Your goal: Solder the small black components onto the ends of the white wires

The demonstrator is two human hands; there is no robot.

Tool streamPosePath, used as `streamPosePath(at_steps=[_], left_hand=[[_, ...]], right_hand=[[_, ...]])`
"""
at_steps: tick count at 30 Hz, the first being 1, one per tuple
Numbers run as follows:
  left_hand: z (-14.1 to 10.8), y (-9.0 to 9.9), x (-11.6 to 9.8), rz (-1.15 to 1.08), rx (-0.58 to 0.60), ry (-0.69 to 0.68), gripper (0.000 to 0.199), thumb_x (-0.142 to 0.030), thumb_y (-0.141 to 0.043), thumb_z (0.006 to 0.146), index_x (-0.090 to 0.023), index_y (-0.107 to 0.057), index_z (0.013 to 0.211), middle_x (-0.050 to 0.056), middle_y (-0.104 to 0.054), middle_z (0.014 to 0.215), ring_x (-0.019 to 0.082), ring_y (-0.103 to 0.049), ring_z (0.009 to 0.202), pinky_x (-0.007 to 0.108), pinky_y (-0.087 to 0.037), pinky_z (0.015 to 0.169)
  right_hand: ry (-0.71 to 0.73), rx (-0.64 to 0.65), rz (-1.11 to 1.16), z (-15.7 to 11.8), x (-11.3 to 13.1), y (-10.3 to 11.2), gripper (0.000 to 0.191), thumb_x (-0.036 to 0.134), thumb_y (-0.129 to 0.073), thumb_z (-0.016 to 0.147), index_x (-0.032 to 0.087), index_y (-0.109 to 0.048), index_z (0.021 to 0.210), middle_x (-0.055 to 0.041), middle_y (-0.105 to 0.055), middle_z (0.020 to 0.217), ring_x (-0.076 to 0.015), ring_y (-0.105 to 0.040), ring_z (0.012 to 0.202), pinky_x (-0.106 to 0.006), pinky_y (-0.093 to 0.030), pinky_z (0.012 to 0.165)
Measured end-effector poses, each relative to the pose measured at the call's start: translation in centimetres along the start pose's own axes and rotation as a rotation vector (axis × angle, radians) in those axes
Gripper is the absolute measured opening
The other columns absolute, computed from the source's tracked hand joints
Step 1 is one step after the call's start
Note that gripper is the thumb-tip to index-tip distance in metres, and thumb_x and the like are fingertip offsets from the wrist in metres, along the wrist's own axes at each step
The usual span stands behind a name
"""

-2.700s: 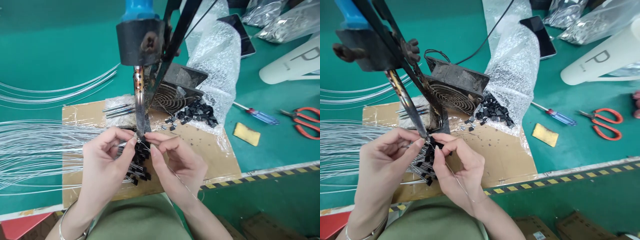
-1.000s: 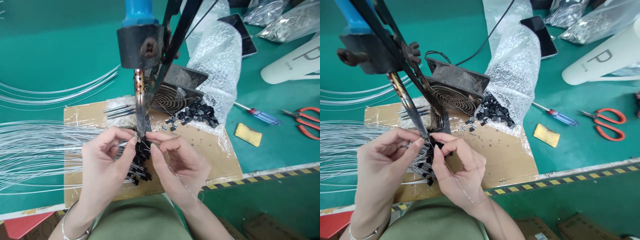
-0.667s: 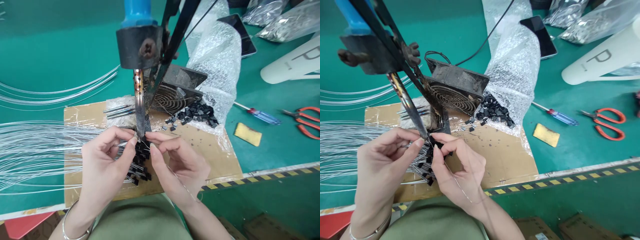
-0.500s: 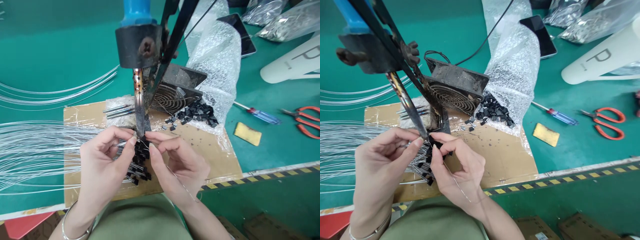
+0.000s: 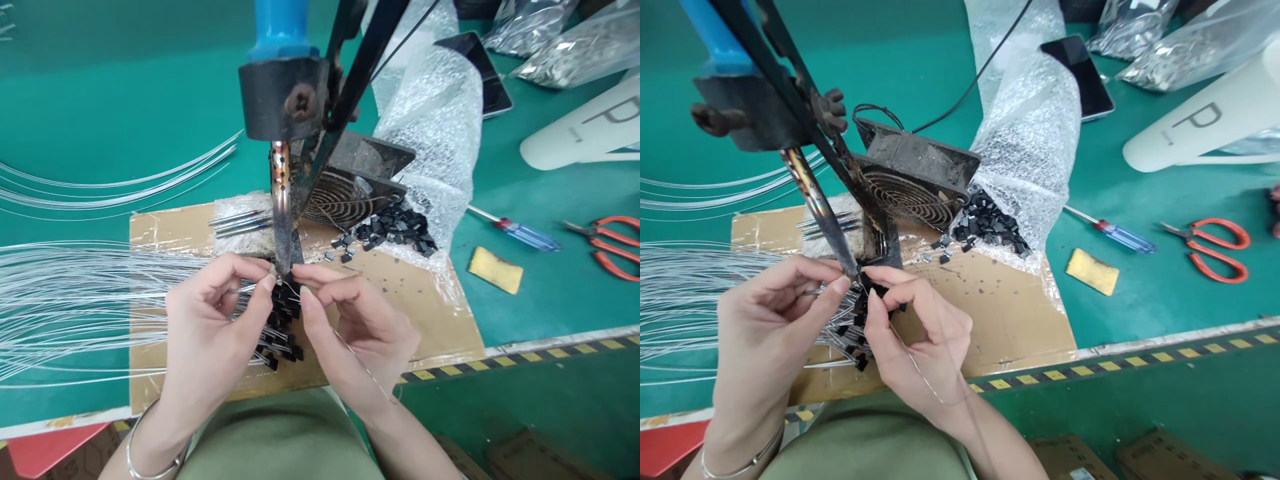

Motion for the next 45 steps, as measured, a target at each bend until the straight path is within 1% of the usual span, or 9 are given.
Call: streamPosePath(at_steps=[6,10,13,17,27,31,34,41,45], left_hand=[[-0.04,-0.05,0.12,-0.006,0.014,-0.003,0.014,-0.012,-0.077,0.087,-0.023,-0.075,0.079,-0.004,-0.078,0.084,0.009,-0.065,0.07,0.018,-0.045,0.056],[-0.28,0.18,0.21,-0.008,0.008,0.001,0.013,-0.013,-0.077,0.088,-0.023,-0.076,0.08,-0.004,-0.078,0.085,0.009,-0.063,0.068,0.019,-0.044,0.055],[-0.3,0.14,0.15,-0.019,0.009,-0.001,0.014,-0.012,-0.077,0.088,-0.023,-0.076,0.08,-0.003,-0.078,0.086,0.009,-0.066,0.072,0.018,-0.047,0.058],[-0.13,-0.06,0.07,-0.028,0.013,-0.002,0.014,-0.011,-0.076,0.088,-0.023,-0.076,0.08,-0.003,-0.079,0.086,0.01,-0.069,0.075,0.018,-0.05,0.061],[0.03,-0.17,-0.14,0.01,0.016,-0.02,0.014,-0.009,-0.076,0.084,-0.021,-0.075,0.078,-0.003,-0.078,0.083,0.009,-0.069,0.07,0.015,-0.05,0.059],[0.01,-0.17,-0.09,0.007,0.015,-0.008,0.013,-0.01,-0.077,0.084,-0.021,-0.074,0.078,-0.003,-0.078,0.082,0.009,-0.068,0.068,0.016,-0.05,0.058],[-0.04,-0.09,-0.1,0.016,0.01,-0.007,0.012,-0.011,-0.078,0.084,-0.021,-0.075,0.077,-0.002,-0.078,0.081,0.009,-0.066,0.065,0.017,-0.048,0.055],[0.01,-0.09,-0.02,0.002,0.012,-0.009,0.013,-0.011,-0.077,0.085,-0.022,-0.076,0.078,-0.002,-0.078,0.084,0.01,-0.069,0.072,0.017,-0.05,0.059],[-0.1,-0.03,-0.08,0.003,0.013,-0.015,0.013,-0.011,-0.077,0.086,-0.022,-0.076,0.079,-0.003,-0.078,0.084,0.009,-0.067,0.07,0.017,-0.048,0.057]], right_hand=[[0.005,-0.013,0.003,-0.08,0.05,0.03,0.018,0.008,-0.071,0.096,0.024,-0.068,0.09,-0.0038,-0.083,0.117,-0.0191,-0.08,0.11,-0.034,-0.062,0.1],[0.005,-0.022,0.008,-0.09,0.1,0.04,0.016,0.009,-0.072,0.096,0.023,-0.068,0.089,-0.006,-0.083,0.118,-0.0214,-0.081,0.108,-0.036,-0.064,0.098],[0.003,-0.027,0.001,-0.09,0.12,0.04,0.016,0.01,-0.071,0.096,0.024,-0.068,0.089,-0.0071,-0.084,0.118,-0.0225,-0.081,0.106,-0.039,-0.065,0.098],[0.019,-0.032,0.002,-0.07,0.25,0.05,0.016,0.009,-0.072,0.095,0.024,-0.069,0.089,-0.0057,-0.084,0.117,-0.0211,-0.081,0.104,-0.037,-0.065,0.097],[0.019,-0.036,-0.04,-0.17,0.06,0.07,0.016,0.01,-0.072,0.096,0.024,-0.068,0.089,-0.0062,-0.084,0.115,-0.0223,-0.081,0.104,-0.038,-0.065,0.095],[0.031,-0.033,-0.026,-0.16,0.15,0.03,0.018,0.008,-0.072,0.095,0.024,-0.068,0.089,-0.0049,-0.084,0.115,-0.0204,-0.081,0.103,-0.036,-0.064,0.095],[0.044,-0.04,-0.048,-0.14,0.27,0.07,0.018,0.008,-0.072,0.095,0.024,-0.069,0.089,-0.0048,-0.084,0.114,-0.021,-0.081,0.105,-0.036,-0.065,0.095],[0.072,-0.056,-0.078,-0.18,0.45,0.03,0.016,0.01,-0.072,0.095,0.025,-0.068,0.089,-0.0057,-0.085,0.113,-0.022,-0.083,0.101,-0.036,-0.066,0.091],[0.08,-0.055,-0.085,-0.22,0.44,-0.01,0.017,0.009,-0.073,0.094,0.025,-0.069,0.09,-0.0056,-0.085,0.114,-0.0217,-0.083,0.101,-0.036,-0.066,0.091]])
Point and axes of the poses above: each hand's wrist, its own z-axis towards the middle knuckle, its own y-axis out of the back of the hand, x = y × z, the point moved 8 cm from there along z, towards the middle knuckle
